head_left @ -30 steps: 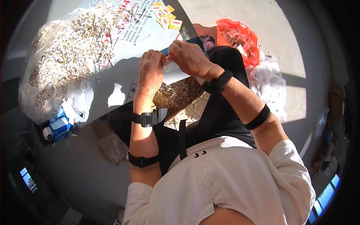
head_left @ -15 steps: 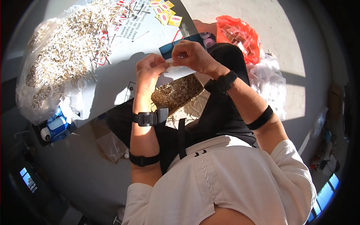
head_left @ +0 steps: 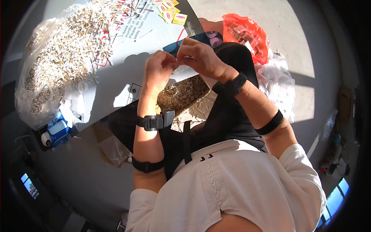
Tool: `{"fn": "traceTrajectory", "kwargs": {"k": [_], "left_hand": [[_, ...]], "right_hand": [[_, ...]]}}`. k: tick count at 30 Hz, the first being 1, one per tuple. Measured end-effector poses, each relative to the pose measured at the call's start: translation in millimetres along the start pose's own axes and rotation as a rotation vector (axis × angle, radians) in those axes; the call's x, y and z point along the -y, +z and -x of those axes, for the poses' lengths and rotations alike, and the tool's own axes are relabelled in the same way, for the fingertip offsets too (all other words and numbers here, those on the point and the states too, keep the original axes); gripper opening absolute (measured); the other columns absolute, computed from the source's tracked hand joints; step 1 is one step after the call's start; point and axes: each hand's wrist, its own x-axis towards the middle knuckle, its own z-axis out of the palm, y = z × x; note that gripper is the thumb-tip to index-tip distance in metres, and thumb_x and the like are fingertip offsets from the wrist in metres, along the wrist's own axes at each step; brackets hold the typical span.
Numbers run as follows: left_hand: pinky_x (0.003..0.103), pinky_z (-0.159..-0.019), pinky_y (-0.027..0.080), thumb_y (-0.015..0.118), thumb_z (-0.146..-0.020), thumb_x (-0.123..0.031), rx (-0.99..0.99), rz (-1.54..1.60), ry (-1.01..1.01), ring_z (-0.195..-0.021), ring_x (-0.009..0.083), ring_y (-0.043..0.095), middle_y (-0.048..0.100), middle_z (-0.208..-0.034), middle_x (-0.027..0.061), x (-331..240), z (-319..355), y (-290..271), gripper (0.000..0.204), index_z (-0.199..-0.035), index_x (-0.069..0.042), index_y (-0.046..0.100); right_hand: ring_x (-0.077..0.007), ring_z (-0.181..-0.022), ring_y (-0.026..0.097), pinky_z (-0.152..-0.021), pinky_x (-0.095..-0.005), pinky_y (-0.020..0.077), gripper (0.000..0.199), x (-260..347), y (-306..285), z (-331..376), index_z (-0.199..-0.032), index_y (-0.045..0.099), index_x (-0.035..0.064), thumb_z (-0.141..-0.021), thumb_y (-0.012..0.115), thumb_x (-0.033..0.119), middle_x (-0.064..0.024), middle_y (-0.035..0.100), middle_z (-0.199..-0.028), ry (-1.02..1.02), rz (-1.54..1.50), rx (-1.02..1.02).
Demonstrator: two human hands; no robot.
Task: Organizing and placing small swabs into a display holder.
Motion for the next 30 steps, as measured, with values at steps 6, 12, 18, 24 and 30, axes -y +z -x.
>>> {"fn": "traceTrajectory", "kwargs": {"k": [6,12,18,24,30], "left_hand": [[0.023,-0.063,0.046,0.073,-0.077,-0.002,0.154,0.044,-0.206,-0.066,0.0067,0.056,0.064,-0.070,0.0034,-3.7,-8.6,-4.7,0.011,-0.083,0.002,0.065],[0.029,-0.062,0.047,0.071,-0.079,-0.002,0.095,-0.102,-0.042,-0.068,0.0143,0.060,0.062,-0.075,0.0056,-0.3,1.7,-11.6,0.012,-0.082,0.001,0.060],[0.046,-0.065,0.048,0.063,-0.080,0.004,-0.048,-0.385,0.325,-0.075,0.0402,0.059,0.060,-0.084,0.0176,-8.8,14.0,-5.3,0.013,-0.081,0.001,0.051],[0.046,-0.064,0.048,0.060,-0.077,0.007,-0.071,-0.412,0.361,-0.075,0.0378,0.058,0.056,-0.080,0.0145,3.9,24.6,3.9,0.014,-0.082,0.000,0.049],[0.034,-0.061,0.047,0.064,-0.080,0.009,-0.166,-0.257,0.398,-0.067,0.0261,0.058,0.056,-0.078,0.0093,-2.1,31.1,1.5,0.013,-0.083,-0.001,0.056]], "right_hand": [[-0.0297,-0.085,0.060,-0.073,-0.0370,0.0486,0.007,-0.9,-0.1,-9.0,-0.084,0.060,0.0037,-0.083,0.066,0.008,-0.0096,0.056,-0.087,-0.003,0.196,0.055],[-0.0317,-0.084,0.058,-0.072,-0.0387,0.0480,0.011,-4.9,-3.9,-4.1,-0.084,0.056,0.0030,-0.083,0.066,0.008,-0.0108,0.056,-0.087,-0.045,0.093,0.054],[-0.0330,-0.084,0.057,-0.071,-0.0398,0.0477,0.016,-7.7,-1.9,1.0,-0.084,0.053,0.0032,-0.082,0.068,0.009,-0.0108,0.054,-0.086,-0.144,0.192,0.017],[-0.0347,-0.086,0.057,-0.072,-0.0414,0.0478,0.018,-5.1,10.1,17.7,-0.085,0.052,0.0035,-0.081,0.068,0.011,-0.0121,0.054,-0.087,-0.119,0.198,-0.026],[-0.0355,-0.083,0.060,-0.070,-0.0413,0.0482,0.017,5.4,3.3,21.4,-0.085,0.054,0.0028,-0.083,0.068,0.013,-0.0130,0.058,-0.086,0.008,0.046,-0.002]]}}
